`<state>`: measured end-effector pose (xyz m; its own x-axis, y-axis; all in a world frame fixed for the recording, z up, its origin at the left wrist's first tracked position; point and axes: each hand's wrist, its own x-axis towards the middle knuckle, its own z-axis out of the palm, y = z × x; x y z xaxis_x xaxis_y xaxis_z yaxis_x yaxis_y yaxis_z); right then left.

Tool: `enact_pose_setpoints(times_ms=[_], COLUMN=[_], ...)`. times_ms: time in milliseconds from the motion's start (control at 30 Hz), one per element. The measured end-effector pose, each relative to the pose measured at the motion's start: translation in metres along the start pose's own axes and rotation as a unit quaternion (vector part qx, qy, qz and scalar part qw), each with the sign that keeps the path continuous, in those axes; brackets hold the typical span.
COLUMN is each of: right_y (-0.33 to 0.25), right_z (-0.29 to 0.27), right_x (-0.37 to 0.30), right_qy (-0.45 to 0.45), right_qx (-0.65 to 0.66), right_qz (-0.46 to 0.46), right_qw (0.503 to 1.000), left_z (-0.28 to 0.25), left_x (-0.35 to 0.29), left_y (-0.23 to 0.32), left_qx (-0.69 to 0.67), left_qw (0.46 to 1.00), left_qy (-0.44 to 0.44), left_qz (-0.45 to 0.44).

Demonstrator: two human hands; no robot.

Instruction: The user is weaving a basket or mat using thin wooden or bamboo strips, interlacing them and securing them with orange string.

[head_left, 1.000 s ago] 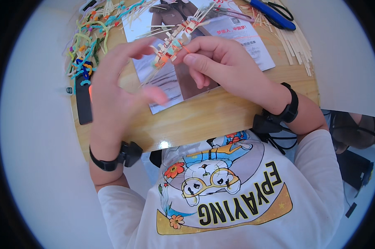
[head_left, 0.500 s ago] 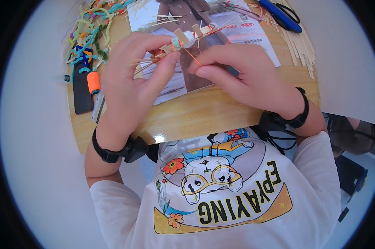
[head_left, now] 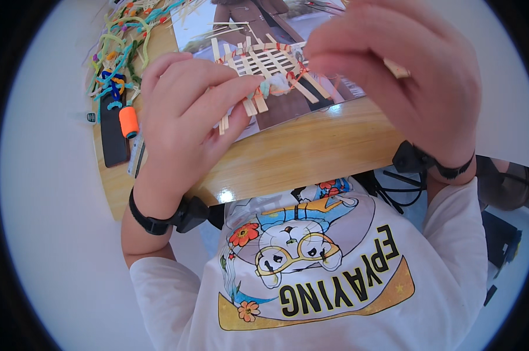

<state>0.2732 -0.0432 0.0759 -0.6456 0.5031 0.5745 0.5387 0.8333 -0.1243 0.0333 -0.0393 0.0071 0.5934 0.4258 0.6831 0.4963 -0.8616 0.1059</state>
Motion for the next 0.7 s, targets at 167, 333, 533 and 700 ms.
enact_pose_setpoints(times_ms=[167,333,533,700], right_y=[0.007,-0.009,-0.011,0.001], right_z=[-0.002,0.001,-0.001,-0.009], right_x=[0.005,0.000,0.005,0.018], right_qy=[-0.116,-0.062,-0.085,-0.075], right_qx=[0.019,0.149,0.139,0.202], right_qz=[0.126,0.031,0.014,0.184], right_qw=[0.985,0.986,0.987,0.959], left_z=[-0.004,0.001,0.001,-0.004], left_x=[-0.001,-0.001,-0.001,0.001], left_y=[0.005,-0.001,0.003,0.007], left_qx=[0.034,0.011,0.006,0.028], left_qw=[0.999,0.999,1.000,0.999], left_qy=[-0.029,-0.029,-0.020,-0.042], left_qz=[0.015,-0.018,-0.008,0.007])
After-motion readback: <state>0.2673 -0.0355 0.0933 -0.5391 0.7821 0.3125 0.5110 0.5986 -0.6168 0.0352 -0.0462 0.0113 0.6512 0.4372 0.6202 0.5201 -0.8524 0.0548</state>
